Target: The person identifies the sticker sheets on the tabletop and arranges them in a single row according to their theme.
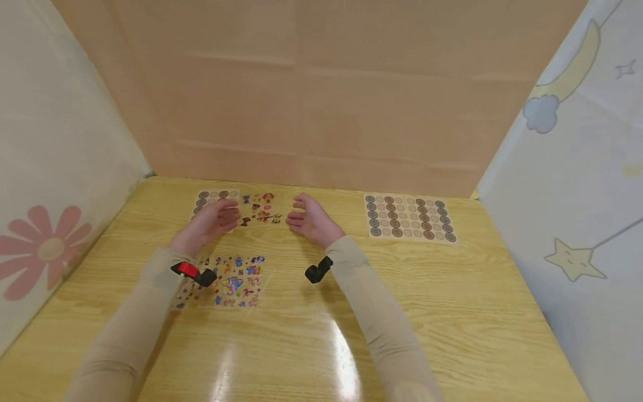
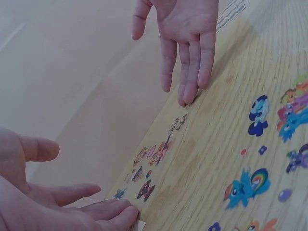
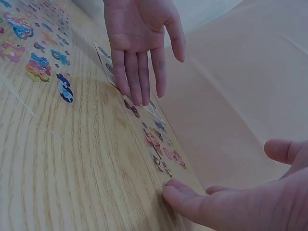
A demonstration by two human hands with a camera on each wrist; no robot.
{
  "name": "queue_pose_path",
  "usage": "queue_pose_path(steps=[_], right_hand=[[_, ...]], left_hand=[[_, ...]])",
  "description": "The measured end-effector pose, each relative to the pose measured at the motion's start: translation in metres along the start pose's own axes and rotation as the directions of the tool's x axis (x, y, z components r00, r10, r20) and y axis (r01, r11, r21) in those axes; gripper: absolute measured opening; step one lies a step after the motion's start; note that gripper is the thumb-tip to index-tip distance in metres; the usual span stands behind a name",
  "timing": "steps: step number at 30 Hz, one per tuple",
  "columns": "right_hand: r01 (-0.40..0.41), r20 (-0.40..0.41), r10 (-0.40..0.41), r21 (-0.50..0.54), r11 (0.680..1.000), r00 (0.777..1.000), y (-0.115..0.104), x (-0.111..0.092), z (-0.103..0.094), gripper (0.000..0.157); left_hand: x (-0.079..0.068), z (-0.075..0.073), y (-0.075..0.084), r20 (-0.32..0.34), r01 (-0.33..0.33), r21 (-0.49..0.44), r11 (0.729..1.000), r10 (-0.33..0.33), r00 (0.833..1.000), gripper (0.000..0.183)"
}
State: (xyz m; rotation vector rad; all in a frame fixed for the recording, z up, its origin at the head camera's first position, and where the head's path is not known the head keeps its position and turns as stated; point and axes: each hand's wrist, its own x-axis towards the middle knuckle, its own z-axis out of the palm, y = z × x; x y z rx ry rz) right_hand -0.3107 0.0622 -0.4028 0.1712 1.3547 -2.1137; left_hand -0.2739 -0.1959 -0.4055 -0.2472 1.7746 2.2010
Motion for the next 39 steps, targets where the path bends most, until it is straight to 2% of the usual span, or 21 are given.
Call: queue_pose_path(steps=[9, 16, 24, 27, 31, 39], right_hand=[[-0.024, -0.006, 0.024, -0.031, 0.999, 1.000, 0.001, 0.004, 0.001, 0.067], [-0.038, -0.047, 0.037, -0.041, 0.998, 0.998, 0.003, 0.011, 0.001, 0.063], [-0.021, -0.067, 0.014, -0.103, 0.994, 0.998, 0.006, 0.016, 0.003, 0.036], [-0.005, -0.051, -0.001, -0.116, 0.993, 0.999, 0.008, 0.015, 0.004, 0.033], [-0.009, -0.043, 0.005, -0.100, 0.995, 0.999, 0.011, 0.016, 0.006, 0.035], [0.001, -0.108, -0.005, -0.045, 0.999, 0.994, 0.016, 0.027, 0.004, 0.032]], left_hand=[[0.000, 0.002, -0.002, -0.020, 0.002, 0.015, 1.000, -0.002, 1.000, 0.055], [-0.001, 0.002, -0.002, -0.029, -0.001, 0.015, 1.000, 0.002, 1.000, 0.056], [0.000, 0.003, -0.002, -0.015, 0.013, -0.017, 1.000, -0.013, 1.000, 0.057], [0.000, 0.003, -0.003, -0.004, 0.018, -0.047, 0.999, -0.019, 1.000, 0.056], [0.002, 0.004, -0.004, 0.012, 0.021, -0.090, 0.996, -0.020, 1.000, 0.055], [0.000, 0.008, -0.006, 0.034, 0.051, -0.123, 0.991, -0.047, 0.998, 0.056]])
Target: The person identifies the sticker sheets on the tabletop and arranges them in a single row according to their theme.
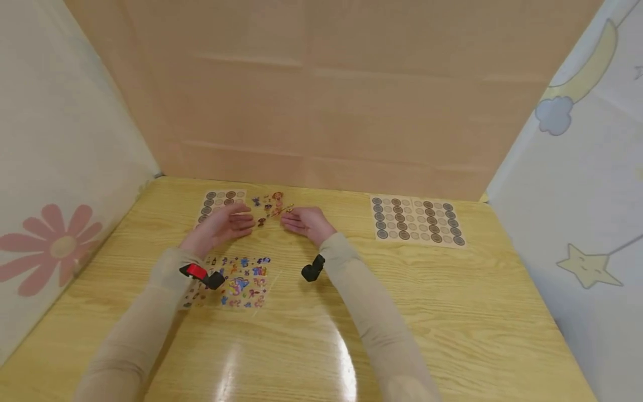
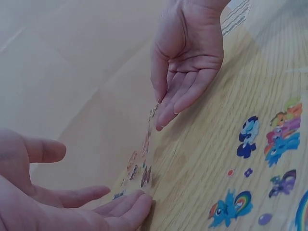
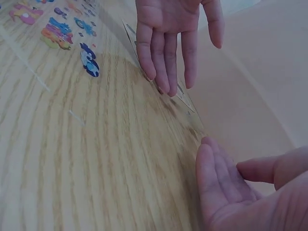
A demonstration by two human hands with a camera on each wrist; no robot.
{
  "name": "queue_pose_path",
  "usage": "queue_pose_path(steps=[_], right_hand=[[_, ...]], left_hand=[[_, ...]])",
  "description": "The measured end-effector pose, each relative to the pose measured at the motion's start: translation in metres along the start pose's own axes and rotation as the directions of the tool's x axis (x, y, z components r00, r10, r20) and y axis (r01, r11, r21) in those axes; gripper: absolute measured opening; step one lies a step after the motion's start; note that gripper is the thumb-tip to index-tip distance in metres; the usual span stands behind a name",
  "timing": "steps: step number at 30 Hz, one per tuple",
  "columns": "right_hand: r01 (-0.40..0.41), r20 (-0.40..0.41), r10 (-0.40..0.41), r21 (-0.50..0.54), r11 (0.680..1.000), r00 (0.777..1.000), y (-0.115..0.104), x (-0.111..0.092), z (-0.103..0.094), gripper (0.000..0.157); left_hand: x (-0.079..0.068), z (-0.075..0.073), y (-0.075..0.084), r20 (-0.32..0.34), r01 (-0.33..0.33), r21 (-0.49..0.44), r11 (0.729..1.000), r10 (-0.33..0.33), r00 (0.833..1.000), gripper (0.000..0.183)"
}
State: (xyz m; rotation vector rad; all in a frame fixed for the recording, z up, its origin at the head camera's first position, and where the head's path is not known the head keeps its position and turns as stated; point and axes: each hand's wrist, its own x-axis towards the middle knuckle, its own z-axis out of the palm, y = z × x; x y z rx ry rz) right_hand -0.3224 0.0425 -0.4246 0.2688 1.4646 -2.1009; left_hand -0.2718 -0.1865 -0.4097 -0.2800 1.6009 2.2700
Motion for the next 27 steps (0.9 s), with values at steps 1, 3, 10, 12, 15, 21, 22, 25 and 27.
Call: queue_pose_path(steps=[1, 3, 10, 12, 15, 21, 22, 25, 27], right_hand=[[0.002, 0.001, -0.002, 0.016, 1.000, 1.000, 0.000, 0.000, -0.001, 0.031], [0.007, 0.002, -0.008, 0.051, 0.999, 1.000, 0.001, 0.000, -0.003, 0.031], [0.018, 0.034, -0.023, 0.129, 0.991, 0.999, -0.001, -0.006, -0.006, 0.031], [0.014, 0.054, -0.022, 0.129, 0.992, 0.998, -0.002, -0.011, -0.005, 0.031], [0.010, 0.085, -0.021, 0.123, 0.992, 0.996, -0.001, -0.020, -0.003, 0.031], [0.019, 0.115, -0.027, 0.070, 0.997, 0.993, 0.000, -0.038, -0.004, 0.032], [0.020, 0.117, -0.026, 0.054, 0.998, 0.993, 0.000, -0.041, -0.005, 0.032], [0.021, 0.141, -0.024, 0.019, 1.000, 0.990, 0.001, -0.051, -0.008, 0.031], [0.024, 0.164, -0.024, 0.001, 1.000, 0.986, 0.001, -0.057, -0.011, 0.028]], left_hand=[[-0.001, 0.001, 0.000, 0.002, 0.009, 0.003, 1.000, -0.009, 1.000, 0.057], [-0.003, 0.004, 0.000, 0.000, 0.021, 0.011, 1.000, -0.021, 1.000, 0.056], [-0.002, 0.008, -0.003, 0.065, 0.030, -0.060, 0.998, -0.026, 0.998, 0.057], [-0.001, 0.007, -0.004, 0.074, 0.021, -0.078, 0.997, -0.015, 0.997, 0.054], [-0.002, 0.006, -0.006, 0.060, -0.005, -0.068, 0.998, 0.009, 0.998, 0.047], [-0.007, 0.008, -0.004, -0.013, -0.054, -0.004, 0.999, 0.054, 0.998, 0.045], [-0.008, 0.008, -0.004, -0.020, -0.061, 0.000, 0.998, 0.061, 0.998, 0.047], [-0.012, 0.011, -0.003, -0.025, -0.079, -0.015, 0.997, 0.078, 0.997, 0.050], [-0.016, 0.013, -0.002, -0.017, -0.093, 0.018, 0.995, 0.093, 0.995, 0.050]])
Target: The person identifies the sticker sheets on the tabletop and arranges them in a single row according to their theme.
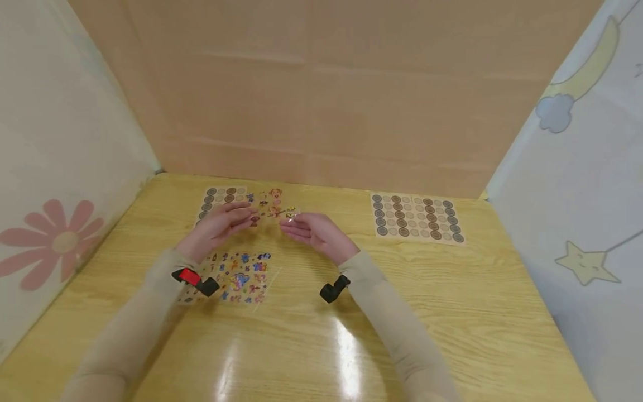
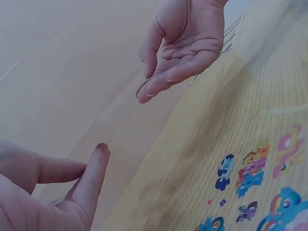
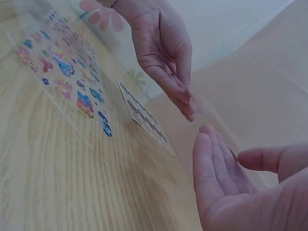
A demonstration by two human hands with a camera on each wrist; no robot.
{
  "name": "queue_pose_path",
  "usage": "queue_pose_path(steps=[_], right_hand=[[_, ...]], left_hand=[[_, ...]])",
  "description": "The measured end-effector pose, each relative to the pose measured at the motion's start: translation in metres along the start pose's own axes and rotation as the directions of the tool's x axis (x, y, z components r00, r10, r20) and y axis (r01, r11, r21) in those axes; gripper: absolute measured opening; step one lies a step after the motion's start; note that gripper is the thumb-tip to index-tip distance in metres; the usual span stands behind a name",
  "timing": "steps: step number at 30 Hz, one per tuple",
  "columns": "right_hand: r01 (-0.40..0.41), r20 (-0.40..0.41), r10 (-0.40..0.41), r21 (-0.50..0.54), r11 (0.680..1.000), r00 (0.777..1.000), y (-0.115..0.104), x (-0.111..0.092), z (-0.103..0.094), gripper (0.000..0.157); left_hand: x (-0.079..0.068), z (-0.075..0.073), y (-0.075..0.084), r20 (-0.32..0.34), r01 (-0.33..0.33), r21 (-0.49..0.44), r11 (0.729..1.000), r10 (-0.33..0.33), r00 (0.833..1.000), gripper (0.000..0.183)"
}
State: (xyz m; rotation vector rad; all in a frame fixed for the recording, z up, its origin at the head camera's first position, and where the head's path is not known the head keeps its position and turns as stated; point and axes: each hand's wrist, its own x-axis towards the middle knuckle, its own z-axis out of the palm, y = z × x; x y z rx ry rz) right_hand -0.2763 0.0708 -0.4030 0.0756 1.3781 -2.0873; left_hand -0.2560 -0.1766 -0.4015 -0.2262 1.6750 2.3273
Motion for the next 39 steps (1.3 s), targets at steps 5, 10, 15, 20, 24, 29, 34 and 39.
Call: queue_pose_path(steps=[5, 10, 15, 20, 24, 29, 34, 39], right_hand=[[0.017, 0.042, -0.017, -0.012, 1.000, 0.999, 0.001, -0.015, -0.003, 0.017], [0.023, 0.037, -0.022, -0.025, 0.999, 0.999, 0.002, -0.029, -0.007, 0.032], [0.047, 0.045, -0.045, -0.048, 0.998, 0.998, 0.004, -0.043, -0.017, 0.043], [0.066, 0.021, -0.064, -0.126, 0.990, 0.998, 0.008, -0.054, -0.029, 0.043], [0.067, 0.019, -0.065, -0.168, 0.984, 0.998, 0.012, -0.060, -0.038, 0.043], [0.059, 0.004, -0.060, -0.189, 0.980, 0.998, 0.016, -0.067, -0.047, 0.046], [0.054, -0.007, -0.057, -0.220, 0.974, 0.998, 0.020, -0.075, -0.055, 0.049], [0.038, -0.020, -0.044, -0.236, 0.971, 0.999, 0.027, -0.081, -0.060, 0.050]], left_hand=[[-0.013, 0.007, 0.000, 0.033, -0.037, 0.091, 0.995, 0.034, 0.999, 0.047], [-0.027, 0.015, -0.001, 0.083, -0.048, 0.099, 0.994, 0.040, 0.996, 0.046], [-0.039, 0.026, -0.008, 0.113, -0.039, 0.085, 0.996, 0.030, 0.993, 0.047], [-0.045, 0.035, -0.024, 0.117, -0.034, 0.104, 0.994, 0.022, 0.993, 0.047], [-0.049, 0.042, -0.036, 0.109, -0.030, 0.112, 0.993, 0.018, 0.994, 0.046], [-0.053, 0.048, -0.048, 0.100, -0.034, 0.144, 0.989, 0.019, 0.995, 0.043], [-0.058, 0.054, -0.060, 0.079, 0.021, 0.145, 0.989, -0.033, 0.996, 0.042], [-0.063, 0.055, -0.072, 0.073, 0.062, 0.147, 0.987, -0.073, 0.995, 0.044]])
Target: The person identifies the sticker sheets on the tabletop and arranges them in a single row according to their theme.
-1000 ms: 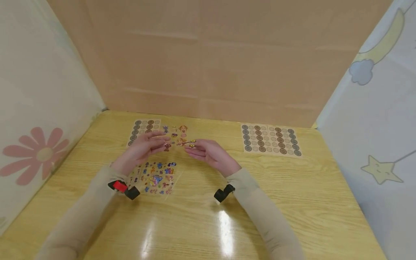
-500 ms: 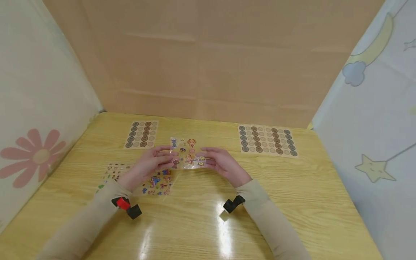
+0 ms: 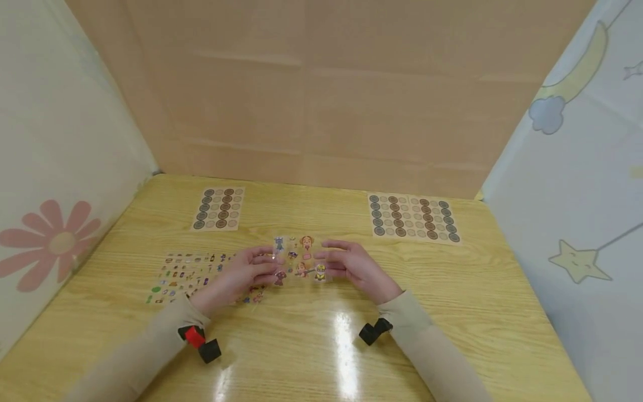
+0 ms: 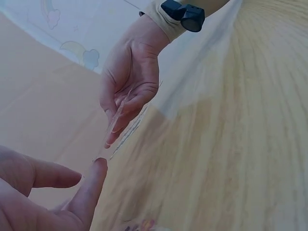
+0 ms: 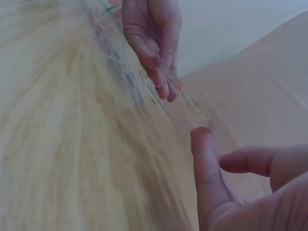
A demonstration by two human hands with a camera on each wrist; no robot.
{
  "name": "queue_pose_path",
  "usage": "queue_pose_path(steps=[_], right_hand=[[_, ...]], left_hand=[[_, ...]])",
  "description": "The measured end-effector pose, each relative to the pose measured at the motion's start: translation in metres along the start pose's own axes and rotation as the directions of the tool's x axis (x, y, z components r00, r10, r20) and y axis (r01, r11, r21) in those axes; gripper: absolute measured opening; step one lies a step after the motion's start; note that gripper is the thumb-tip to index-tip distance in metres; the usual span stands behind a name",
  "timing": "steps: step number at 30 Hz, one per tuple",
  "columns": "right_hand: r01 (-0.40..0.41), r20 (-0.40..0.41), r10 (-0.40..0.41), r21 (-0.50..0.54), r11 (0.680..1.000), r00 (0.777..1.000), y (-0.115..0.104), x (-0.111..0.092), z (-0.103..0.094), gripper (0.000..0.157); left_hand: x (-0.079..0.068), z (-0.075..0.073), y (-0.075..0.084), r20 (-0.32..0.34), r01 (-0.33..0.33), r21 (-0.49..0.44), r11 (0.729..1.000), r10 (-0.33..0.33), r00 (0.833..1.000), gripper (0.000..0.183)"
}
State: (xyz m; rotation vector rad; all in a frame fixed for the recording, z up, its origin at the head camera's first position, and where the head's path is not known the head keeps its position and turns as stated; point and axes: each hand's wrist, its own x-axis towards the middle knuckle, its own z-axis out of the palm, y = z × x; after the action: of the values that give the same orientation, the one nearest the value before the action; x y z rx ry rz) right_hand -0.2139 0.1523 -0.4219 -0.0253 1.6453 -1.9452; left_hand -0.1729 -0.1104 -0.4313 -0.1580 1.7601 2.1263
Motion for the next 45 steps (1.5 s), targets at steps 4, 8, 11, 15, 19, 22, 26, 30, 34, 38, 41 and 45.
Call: queue_pose_path(steps=[4, 8, 11, 15, 19, 22, 26, 30, 34, 38, 41, 45], right_hand=[[-0.017, -0.013, 0.017, 0.003, 1.000, 1.000, 0.005, -0.004, 0.000, 0.051], [-0.027, -0.027, 0.028, 0.006, 1.000, 0.999, 0.008, -0.006, -0.001, 0.052], [-0.022, -0.023, 0.022, 0.008, 1.000, 0.999, 0.011, -0.007, -0.002, 0.052], [-0.020, -0.001, 0.020, 0.005, 1.000, 1.000, 0.015, -0.008, -0.003, 0.053], [-0.017, 0.027, 0.017, -0.005, 1.000, 0.999, 0.019, -0.009, -0.003, 0.055], [-0.013, 0.035, 0.014, -0.016, 1.000, 0.999, 0.021, -0.011, -0.003, 0.057], [-0.013, 0.034, 0.014, -0.030, 0.999, 0.999, 0.021, -0.012, -0.002, 0.057], [-0.023, 0.024, 0.023, -0.014, 1.000, 0.999, 0.020, -0.014, 0.000, 0.054], [-0.023, 0.029, 0.023, -0.006, 1.000, 0.999, 0.018, -0.017, 0.001, 0.048], [-0.026, 0.016, 0.026, -0.022, 0.999, 1.000, 0.017, -0.019, 0.004, 0.047], [-0.030, -0.003, 0.030, -0.036, 0.999, 1.000, 0.016, -0.020, 0.005, 0.048], [-0.032, -0.006, 0.031, -0.046, 0.998, 0.999, 0.015, -0.020, 0.007, 0.052]], left_hand=[[-0.006, 0.000, -0.004, 0.038, -0.011, 0.003, 1.000, 0.011, 0.999, 0.047], [-0.012, -0.002, -0.005, 0.064, -0.005, -0.022, 1.000, 0.007, 0.998, 0.051], [-0.015, -0.003, -0.005, 0.068, 0.011, -0.039, 0.999, -0.008, 0.998, 0.053], [-0.019, -0.005, -0.006, 0.073, 0.018, -0.029, 0.999, -0.016, 0.997, 0.054], [-0.021, -0.007, -0.009, 0.084, 0.022, -0.009, 1.000, -0.021, 0.996, 0.051], [-0.021, -0.008, -0.010, 0.091, 0.023, -0.015, 1.000, -0.021, 0.996, 0.049], [-0.022, -0.010, -0.010, 0.095, 0.024, -0.020, 1.000, -0.022, 0.995, 0.049], [-0.023, -0.010, -0.010, 0.096, 0.019, -0.017, 1.000, -0.018, 0.995, 0.050], [-0.026, -0.011, -0.010, 0.093, 0.017, -0.014, 1.000, -0.016, 0.996, 0.049], [-0.028, -0.012, -0.011, 0.085, 0.016, -0.016, 1.000, -0.015, 0.996, 0.050], [-0.030, -0.012, -0.010, 0.075, 0.013, -0.003, 1.000, -0.012, 0.997, 0.051], [-0.034, -0.012, -0.009, 0.063, 0.010, 0.022, 1.000, -0.011, 0.998, 0.051]])
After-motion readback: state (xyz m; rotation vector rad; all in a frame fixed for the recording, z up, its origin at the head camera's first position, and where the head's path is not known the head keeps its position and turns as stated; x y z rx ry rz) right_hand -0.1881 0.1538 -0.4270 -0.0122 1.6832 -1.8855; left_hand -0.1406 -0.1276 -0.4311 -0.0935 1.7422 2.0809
